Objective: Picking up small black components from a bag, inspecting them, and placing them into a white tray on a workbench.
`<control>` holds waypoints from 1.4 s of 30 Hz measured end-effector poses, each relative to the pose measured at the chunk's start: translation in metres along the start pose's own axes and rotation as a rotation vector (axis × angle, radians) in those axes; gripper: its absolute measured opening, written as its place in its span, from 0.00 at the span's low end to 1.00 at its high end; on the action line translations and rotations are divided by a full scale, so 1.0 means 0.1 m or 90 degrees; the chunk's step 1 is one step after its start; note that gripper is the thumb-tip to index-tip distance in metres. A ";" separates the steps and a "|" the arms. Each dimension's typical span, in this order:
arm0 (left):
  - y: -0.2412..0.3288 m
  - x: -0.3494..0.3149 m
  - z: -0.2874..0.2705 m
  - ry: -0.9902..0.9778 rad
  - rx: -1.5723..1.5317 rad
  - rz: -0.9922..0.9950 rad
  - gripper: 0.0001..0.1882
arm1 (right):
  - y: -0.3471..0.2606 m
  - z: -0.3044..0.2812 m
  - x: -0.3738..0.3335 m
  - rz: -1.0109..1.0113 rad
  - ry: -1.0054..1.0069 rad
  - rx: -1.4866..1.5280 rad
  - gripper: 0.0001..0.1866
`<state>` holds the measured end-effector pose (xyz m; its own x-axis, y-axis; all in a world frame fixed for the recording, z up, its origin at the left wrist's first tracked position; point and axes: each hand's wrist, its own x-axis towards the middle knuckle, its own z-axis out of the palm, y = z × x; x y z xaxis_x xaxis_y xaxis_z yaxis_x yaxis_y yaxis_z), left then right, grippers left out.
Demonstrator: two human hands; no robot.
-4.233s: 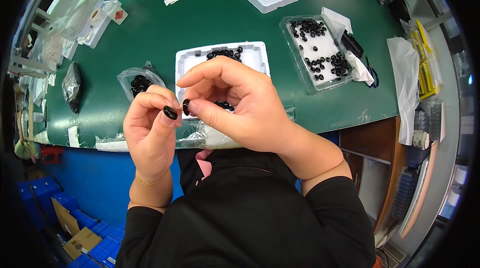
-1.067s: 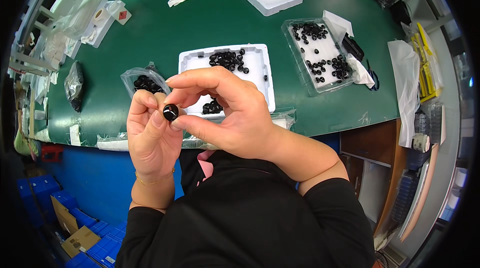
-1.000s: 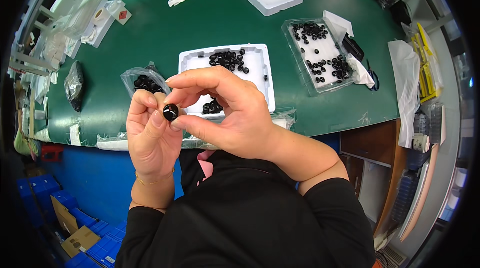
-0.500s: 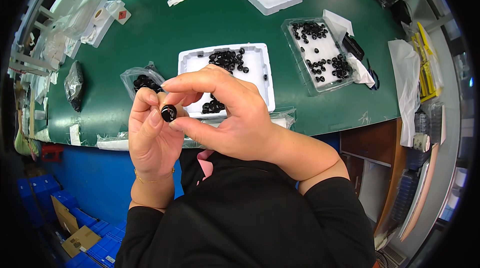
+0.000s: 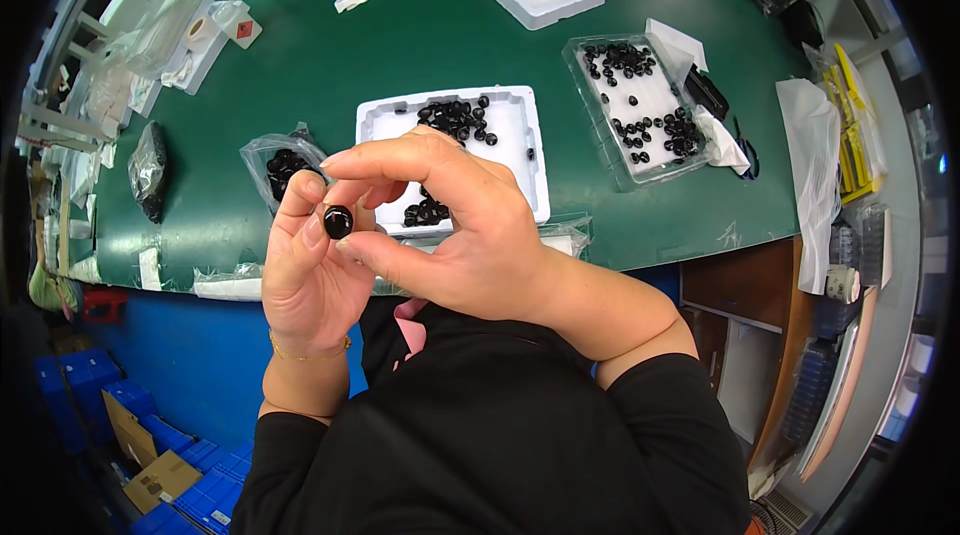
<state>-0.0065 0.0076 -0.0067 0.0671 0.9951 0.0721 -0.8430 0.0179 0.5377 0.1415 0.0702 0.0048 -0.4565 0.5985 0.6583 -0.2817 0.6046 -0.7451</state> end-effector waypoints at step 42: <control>0.54 0.12 -0.48 0.318 1.161 0.424 0.09 | 0.39 -0.48 -0.01 0.149 0.138 -0.027 0.15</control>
<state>-0.0767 0.0251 -0.0178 -0.3661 0.7433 0.5599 0.7847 -0.0768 0.6151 0.1715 0.1185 -0.0204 -0.3136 0.8189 0.4808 -0.1525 0.4563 -0.8767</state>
